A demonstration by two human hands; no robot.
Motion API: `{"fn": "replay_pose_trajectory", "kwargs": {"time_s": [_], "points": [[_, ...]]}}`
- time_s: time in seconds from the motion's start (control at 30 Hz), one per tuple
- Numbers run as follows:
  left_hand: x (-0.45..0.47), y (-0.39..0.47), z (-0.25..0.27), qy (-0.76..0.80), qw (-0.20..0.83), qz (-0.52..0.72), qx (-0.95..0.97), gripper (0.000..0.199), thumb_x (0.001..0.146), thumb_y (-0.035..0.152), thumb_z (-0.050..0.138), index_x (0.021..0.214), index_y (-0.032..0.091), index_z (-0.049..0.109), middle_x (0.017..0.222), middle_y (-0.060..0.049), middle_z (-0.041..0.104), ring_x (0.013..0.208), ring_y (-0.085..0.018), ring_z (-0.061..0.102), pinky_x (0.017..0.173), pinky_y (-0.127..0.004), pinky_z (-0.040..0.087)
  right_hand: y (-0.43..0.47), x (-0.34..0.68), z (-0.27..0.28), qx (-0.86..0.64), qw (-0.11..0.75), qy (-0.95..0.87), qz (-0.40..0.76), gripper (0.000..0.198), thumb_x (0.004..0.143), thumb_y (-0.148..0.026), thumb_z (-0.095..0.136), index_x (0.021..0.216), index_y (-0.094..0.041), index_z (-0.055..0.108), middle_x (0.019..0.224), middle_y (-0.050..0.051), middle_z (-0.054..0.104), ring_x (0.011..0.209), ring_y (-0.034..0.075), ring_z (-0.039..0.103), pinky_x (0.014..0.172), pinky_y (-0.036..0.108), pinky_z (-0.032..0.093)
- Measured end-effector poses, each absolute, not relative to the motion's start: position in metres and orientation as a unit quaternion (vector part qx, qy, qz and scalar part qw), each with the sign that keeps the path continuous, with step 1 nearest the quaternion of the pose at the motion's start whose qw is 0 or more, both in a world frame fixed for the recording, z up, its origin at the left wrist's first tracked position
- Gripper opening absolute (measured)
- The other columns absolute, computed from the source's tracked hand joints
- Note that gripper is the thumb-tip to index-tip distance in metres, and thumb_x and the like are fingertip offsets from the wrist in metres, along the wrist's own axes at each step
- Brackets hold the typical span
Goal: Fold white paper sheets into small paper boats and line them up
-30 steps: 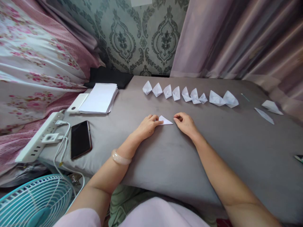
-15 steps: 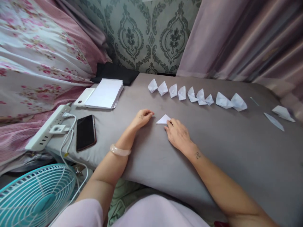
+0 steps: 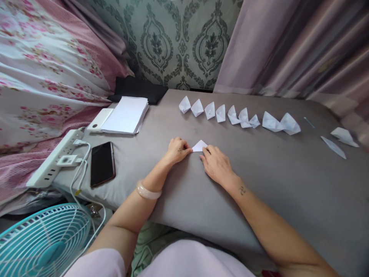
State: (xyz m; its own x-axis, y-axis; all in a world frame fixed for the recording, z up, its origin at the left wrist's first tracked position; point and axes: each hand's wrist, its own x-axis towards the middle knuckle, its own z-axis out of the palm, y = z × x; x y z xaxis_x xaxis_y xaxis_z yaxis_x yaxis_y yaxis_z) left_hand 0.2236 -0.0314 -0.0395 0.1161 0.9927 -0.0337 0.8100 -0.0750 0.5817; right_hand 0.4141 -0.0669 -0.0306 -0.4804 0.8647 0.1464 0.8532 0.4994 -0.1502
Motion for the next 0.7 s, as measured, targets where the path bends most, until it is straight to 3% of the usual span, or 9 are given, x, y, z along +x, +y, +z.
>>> {"fn": "replay_pose_trajectory", "kwargs": {"time_s": [0.13,0.4,0.57,0.63,0.7], "points": [[0.224,-0.032,-0.045,0.633,0.227,0.179,0.718,0.017,0.082,0.034,0.064,0.084,0.017,0.068,0.091,-0.008,0.06,0.094,-0.023,0.052,0.094,-0.041,0.038,-0.069,0.414,-0.029,-0.495,0.097,-0.863,0.032,0.042,0.097,-0.032,0.04,0.134,-0.014,0.052,0.111,0.015,0.061,0.097,0.028,0.053,0.079,0.039,0.043],[0.234,-0.034,-0.041,0.65,0.218,0.183,0.705,0.023,0.084,0.039,0.062,0.092,0.019,0.069,0.097,-0.01,0.06,0.096,-0.026,0.052,0.089,-0.041,0.038,-0.062,0.423,-0.03,-0.493,0.148,-0.855,0.068,0.036,0.097,-0.035,0.041,0.115,-0.02,0.068,0.109,0.012,0.06,0.098,0.026,0.052,0.085,0.041,0.044],[0.241,-0.034,-0.04,0.656,0.222,0.185,0.698,0.02,0.081,0.037,0.065,0.088,0.018,0.069,0.097,-0.009,0.061,0.098,-0.027,0.052,0.087,-0.041,0.038,-0.05,0.426,-0.043,-0.503,0.25,-0.819,0.117,0.026,0.093,-0.031,0.048,0.091,-0.022,0.072,0.105,0.01,0.062,0.099,0.025,0.054,0.089,0.041,0.046],[0.241,-0.034,-0.04,0.651,0.245,0.211,0.686,0.016,0.079,0.034,0.067,0.082,0.018,0.068,0.091,-0.007,0.061,0.094,-0.024,0.053,0.084,-0.038,0.038,-0.043,0.427,-0.05,-0.519,0.32,-0.78,0.143,0.017,0.088,-0.027,0.054,0.092,-0.021,0.069,0.106,0.01,0.061,0.102,0.024,0.056,0.091,0.041,0.047],[0.241,-0.035,-0.041,0.629,0.303,0.266,0.665,0.017,0.078,0.034,0.067,0.078,0.017,0.066,0.08,-0.004,0.06,0.081,-0.019,0.053,0.076,-0.032,0.039,-0.035,0.429,-0.057,-0.537,0.387,-0.727,0.181,0.022,0.083,-0.028,0.06,0.102,-0.019,0.065,0.11,0.012,0.06,0.102,0.024,0.058,0.09,0.041,0.049]]}}
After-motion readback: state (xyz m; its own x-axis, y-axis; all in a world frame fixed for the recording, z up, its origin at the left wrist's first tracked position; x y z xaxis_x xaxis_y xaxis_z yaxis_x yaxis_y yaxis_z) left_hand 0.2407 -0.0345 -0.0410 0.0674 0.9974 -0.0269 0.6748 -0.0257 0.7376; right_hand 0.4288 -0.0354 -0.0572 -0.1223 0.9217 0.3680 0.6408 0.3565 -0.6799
